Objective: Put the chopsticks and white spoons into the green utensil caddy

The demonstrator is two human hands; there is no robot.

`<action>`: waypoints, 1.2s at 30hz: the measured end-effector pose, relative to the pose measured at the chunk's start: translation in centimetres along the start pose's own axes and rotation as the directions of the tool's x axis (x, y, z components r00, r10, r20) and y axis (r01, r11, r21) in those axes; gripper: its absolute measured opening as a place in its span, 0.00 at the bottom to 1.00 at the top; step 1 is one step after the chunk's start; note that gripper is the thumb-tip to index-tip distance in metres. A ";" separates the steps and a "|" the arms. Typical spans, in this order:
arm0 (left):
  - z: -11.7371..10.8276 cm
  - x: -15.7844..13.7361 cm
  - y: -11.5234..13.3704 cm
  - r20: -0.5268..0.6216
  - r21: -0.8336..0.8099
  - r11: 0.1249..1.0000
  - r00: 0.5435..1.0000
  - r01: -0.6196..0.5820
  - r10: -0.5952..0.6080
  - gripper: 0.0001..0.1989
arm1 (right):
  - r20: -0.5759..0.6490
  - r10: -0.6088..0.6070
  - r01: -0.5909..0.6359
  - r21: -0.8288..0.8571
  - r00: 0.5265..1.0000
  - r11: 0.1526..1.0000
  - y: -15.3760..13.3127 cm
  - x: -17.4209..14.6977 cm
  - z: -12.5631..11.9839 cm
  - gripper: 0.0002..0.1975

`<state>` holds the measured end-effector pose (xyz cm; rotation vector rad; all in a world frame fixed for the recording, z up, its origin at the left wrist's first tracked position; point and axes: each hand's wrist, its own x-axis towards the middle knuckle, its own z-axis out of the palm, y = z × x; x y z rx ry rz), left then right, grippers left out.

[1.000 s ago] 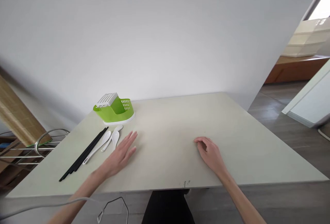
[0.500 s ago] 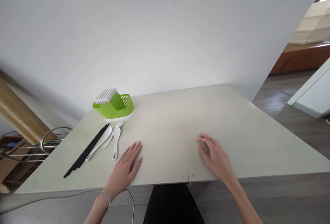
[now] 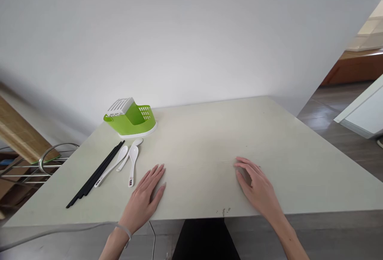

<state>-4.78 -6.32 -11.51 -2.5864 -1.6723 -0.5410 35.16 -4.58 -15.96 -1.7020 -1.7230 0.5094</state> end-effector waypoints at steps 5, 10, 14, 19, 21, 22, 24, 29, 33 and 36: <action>0.1 -0.2 0.0 -0.001 -0.010 1.000 1.000 0.015 -0.015 0.31 | 0.010 0.019 -0.019 -0.015 1.000 1.000 0.1 -0.1 -0.1 0.20; 0.2 -0.5 0.3 -0.028 -0.021 0.996 0.996 0.088 -0.088 0.30 | 0.014 0.040 -0.040 -0.007 0.999 0.999 0.2 -0.2 -0.2 0.21; 0.6 -0.8 0.3 -0.087 -0.020 0.987 0.983 0.158 -0.159 0.29 | 0.017 0.052 -0.052 0.005 0.998 0.999 0.2 -0.3 -0.2 0.21; 1.3 -1.0 0.0 -0.181 0.005 0.967 0.951 0.255 -0.249 0.24 | 0.004 0.061 -0.061 0.002 0.998 0.998 0.1 -0.3 -0.2 0.21; 1.5 -1.0 -0.1 -0.219 0.013 0.957 0.935 0.290 -0.281 0.22 | 0.008 0.070 -0.070 0.005 0.998 0.998 0.1 -0.3 -0.3 0.21; 1.5 -1.0 -0.1 -0.236 0.012 0.952 0.926 0.305 -0.294 0.21 | 0.011 0.073 -0.073 0.007 0.997 0.997 0.1 -0.3 -0.3 0.21; 1.6 -1.0 -0.1 -0.263 0.004 0.943 0.910 0.332 -0.320 0.20 | 0.010 0.076 -0.076 0.008 0.997 0.997 0.2 -0.3 -0.3 0.21; 1.5 -1.0 -0.1 -0.276 0.000 0.936 0.899 0.353 -0.339 0.19 | -0.001 0.078 -0.078 -0.001 0.997 0.997 0.3 -0.5 -0.2 0.19; 1.6 -0.9 -0.2 -0.285 0.004 0.937 0.899 0.349 -0.333 0.19 | -0.005 0.072 -0.072 0.003 0.997 0.997 0.4 -0.5 -0.1 0.19; 1.6 -0.9 -0.2 -0.293 0.016 0.936 0.897 0.351 -0.331 0.19 | -0.011 0.066 -0.066 0.007 0.998 0.998 0.6 -0.5 0.0 0.18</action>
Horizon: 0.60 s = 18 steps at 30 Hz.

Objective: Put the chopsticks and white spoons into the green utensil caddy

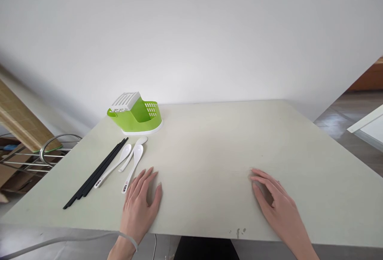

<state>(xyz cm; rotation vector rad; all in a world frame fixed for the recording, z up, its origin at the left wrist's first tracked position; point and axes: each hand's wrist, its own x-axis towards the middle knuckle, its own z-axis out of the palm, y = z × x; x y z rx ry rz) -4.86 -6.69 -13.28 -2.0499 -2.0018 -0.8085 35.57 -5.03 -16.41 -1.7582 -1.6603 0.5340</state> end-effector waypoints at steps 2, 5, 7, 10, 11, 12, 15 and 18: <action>0.0 0.0 0.1 -0.005 0.007 1.000 1.000 0.002 -0.002 0.18 | -0.007 0.000 0.000 0.007 1.000 1.000 0.0 0.0 0.0 0.18; -0.1 0.0 0.1 -0.003 0.001 1.000 1.000 0.018 -0.018 0.18 | -0.018 0.005 -0.005 0.023 1.000 1.000 -0.1 0.1 0.0 0.18; -0.2 0.0 0.1 0.001 -0.012 0.999 0.999 0.033 -0.033 0.19 | -0.017 0.008 -0.007 0.033 1.000 0.999 -0.2 0.1 0.0 0.18; -0.1 0.2 0.0 0.013 -0.055 0.998 1.000 0.027 -0.026 0.22 | -0.020 0.010 -0.010 0.024 1.000 1.000 -0.2 0.1 0.0 0.17; -0.1 0.3 -0.1 0.020 -0.071 0.997 1.000 0.017 -0.016 0.23 | -0.019 0.012 -0.011 0.017 1.000 1.000 -0.1 0.0 -0.1 0.17; -0.1 0.4 -0.2 0.027 -0.083 0.996 1.000 0.007 -0.005 0.24 | -0.016 0.015 -0.015 0.010 1.000 1.000 -0.1 0.0 -0.1 0.17; -0.1 0.8 -0.2 0.031 -0.094 0.996 0.999 -0.006 0.009 0.27 | -0.009 0.024 -0.024 0.002 1.000 1.000 0.0 -0.2 -0.2 0.16; 0.0 1.0 -0.2 0.023 -0.092 0.996 1.000 -0.005 0.007 0.27 | -0.017 0.011 -0.012 -0.011 1.000 1.000 -0.1 -0.2 -0.2 0.17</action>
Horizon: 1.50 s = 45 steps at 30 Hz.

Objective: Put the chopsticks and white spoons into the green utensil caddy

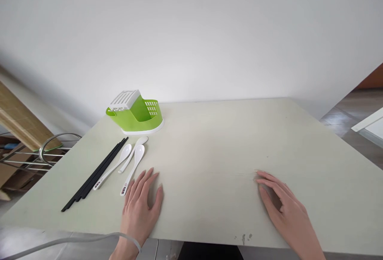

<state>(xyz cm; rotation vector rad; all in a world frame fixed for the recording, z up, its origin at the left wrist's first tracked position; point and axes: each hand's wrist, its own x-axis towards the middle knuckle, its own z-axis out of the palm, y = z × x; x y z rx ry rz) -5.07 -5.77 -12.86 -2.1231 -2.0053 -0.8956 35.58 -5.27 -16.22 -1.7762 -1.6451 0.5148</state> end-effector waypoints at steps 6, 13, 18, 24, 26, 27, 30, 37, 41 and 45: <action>0.1 -0.9 0.3 -0.014 0.047 0.999 1.000 0.010 -0.010 0.23 | -0.019 -0.007 0.007 -0.020 1.000 1.000 0.1 0.1 0.1 0.17; -0.1 -1.3 0.4 0.006 0.066 0.998 1.000 0.010 -0.010 0.20 | -0.006 0.002 -0.002 -0.022 1.000 1.000 0.3 0.1 0.1 0.16; -0.2 -1.3 0.5 0.015 0.055 0.998 1.000 0.005 -0.006 0.20 | -0.019 -0.009 0.009 -0.013 1.000 1.000 0.1 0.1 0.0 0.17; -0.2 -1.4 0.5 0.031 0.070 0.998 1.000 -0.004 0.002 0.20 | -0.013 -0.014 0.013 -0.026 1.000 1.000 0.4 0.0 0.1 0.16; -0.2 -1.4 0.5 0.034 0.074 0.997 0.999 -0.010 0.008 0.20 | -0.011 -0.012 0.012 -0.022 1.000 1.000 0.5 0.1 0.1 0.17; -0.2 -1.4 0.5 0.036 0.074 0.997 0.999 -0.013 0.010 0.20 | -0.009 -0.009 0.009 -0.017 1.000 1.000 0.5 0.1 0.1 0.17; -0.1 -1.4 0.4 0.041 0.068 0.998 0.999 -0.017 0.014 0.21 | -0.003 -0.002 0.002 -0.004 1.000 1.000 0.4 0.1 0.0 0.17; -0.8 -1.5 0.8 0.059 0.046 0.998 0.997 -0.051 0.048 0.19 | 0.003 0.023 -0.023 -0.017 1.000 1.000 0.4 -0.1 0.0 0.18; -3.5 1.0 0.7 0.018 0.004 0.983 0.983 -0.181 0.181 0.19 | 0.017 0.019 -0.019 -0.014 1.000 1.000 0.9 -0.1 0.1 0.18; -7.3 6.0 -0.7 -0.142 0.054 0.968 0.958 -0.244 0.249 0.20 | 0.013 -0.013 0.013 -0.007 1.000 1.000 1.2 0.0 0.2 0.17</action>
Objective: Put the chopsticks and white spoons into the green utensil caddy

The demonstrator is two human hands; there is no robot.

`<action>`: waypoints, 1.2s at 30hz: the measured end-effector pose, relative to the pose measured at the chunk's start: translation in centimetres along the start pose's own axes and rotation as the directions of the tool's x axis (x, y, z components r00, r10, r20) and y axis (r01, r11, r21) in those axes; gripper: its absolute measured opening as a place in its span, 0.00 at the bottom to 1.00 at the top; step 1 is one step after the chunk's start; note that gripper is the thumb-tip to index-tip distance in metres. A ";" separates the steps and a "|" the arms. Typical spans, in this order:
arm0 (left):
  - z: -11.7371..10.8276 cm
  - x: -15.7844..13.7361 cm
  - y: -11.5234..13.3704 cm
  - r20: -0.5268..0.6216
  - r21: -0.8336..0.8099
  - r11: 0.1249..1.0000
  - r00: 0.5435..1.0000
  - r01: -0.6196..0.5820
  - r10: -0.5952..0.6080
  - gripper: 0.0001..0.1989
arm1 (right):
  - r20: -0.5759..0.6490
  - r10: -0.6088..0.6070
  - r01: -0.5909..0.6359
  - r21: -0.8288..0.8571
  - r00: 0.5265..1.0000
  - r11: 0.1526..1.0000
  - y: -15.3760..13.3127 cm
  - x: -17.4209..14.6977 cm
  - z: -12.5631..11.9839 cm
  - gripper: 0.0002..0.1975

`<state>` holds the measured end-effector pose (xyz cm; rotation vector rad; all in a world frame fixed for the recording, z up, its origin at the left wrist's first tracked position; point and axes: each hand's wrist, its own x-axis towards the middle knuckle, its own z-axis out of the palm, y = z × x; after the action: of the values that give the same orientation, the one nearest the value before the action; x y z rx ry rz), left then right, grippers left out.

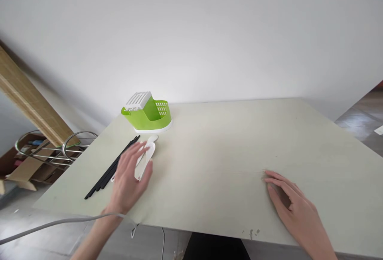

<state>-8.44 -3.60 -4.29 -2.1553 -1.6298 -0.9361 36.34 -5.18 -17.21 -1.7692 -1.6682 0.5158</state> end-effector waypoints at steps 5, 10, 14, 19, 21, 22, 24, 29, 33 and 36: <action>-1.9 5.7 -4.5 -0.052 0.096 0.995 0.999 0.012 -0.007 0.26 | -0.015 -0.012 0.012 0.001 1.000 1.000 -0.2 0.0 0.1 0.17; -1.2 11.0 -10.1 0.020 0.126 0.992 1.000 0.013 -0.016 0.34 | -0.016 -0.020 0.020 0.020 1.000 1.000 -0.5 0.2 0.1 0.18; 0.1 13.9 -13.4 0.214 0.165 0.985 0.974 0.041 -0.076 0.35 | -0.010 -0.019 0.019 0.026 1.000 0.999 -0.4 0.2 0.2 0.19; 1.2 14.6 -13.1 0.226 0.148 0.978 0.958 0.146 -0.177 0.34 | -0.012 -0.023 0.023 0.029 1.000 0.999 -0.5 0.0 0.1 0.19; 1.4 14.5 -12.6 0.223 0.145 0.972 0.951 0.184 -0.213 0.34 | -0.010 -0.021 0.021 0.028 1.000 0.999 -0.5 0.0 0.1 0.19; 1.5 14.4 -12.4 0.226 0.148 0.971 0.949 0.190 -0.220 0.34 | -0.013 -0.018 0.019 0.025 1.000 1.000 -0.5 -0.1 0.1 0.19; 1.5 14.5 -12.2 0.233 0.156 0.969 0.947 0.189 -0.222 0.34 | -0.018 -0.016 0.016 0.021 1.000 1.000 -0.5 -0.1 0.1 0.19; 1.0 14.9 -12.5 0.273 0.164 0.974 0.941 0.158 -0.199 0.33 | -0.018 -0.015 0.016 0.017 1.000 1.000 -0.7 -0.1 0.1 0.19; 0.0 12.5 -12.2 0.128 0.183 0.968 0.972 0.171 -0.196 0.34 | -0.027 -0.013 0.013 0.011 1.000 1.000 -0.9 -0.2 0.0 0.18; -0.7 8.3 -12.5 0.106 0.245 0.937 0.953 0.251 -0.283 0.34 | -0.023 -0.012 0.013 0.022 1.000 1.000 -1.0 -0.2 0.0 0.18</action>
<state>-19.09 6.31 -0.40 -1.9131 -2.0293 -0.6351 35.62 -5.40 -16.54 -1.7416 -1.6508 0.5039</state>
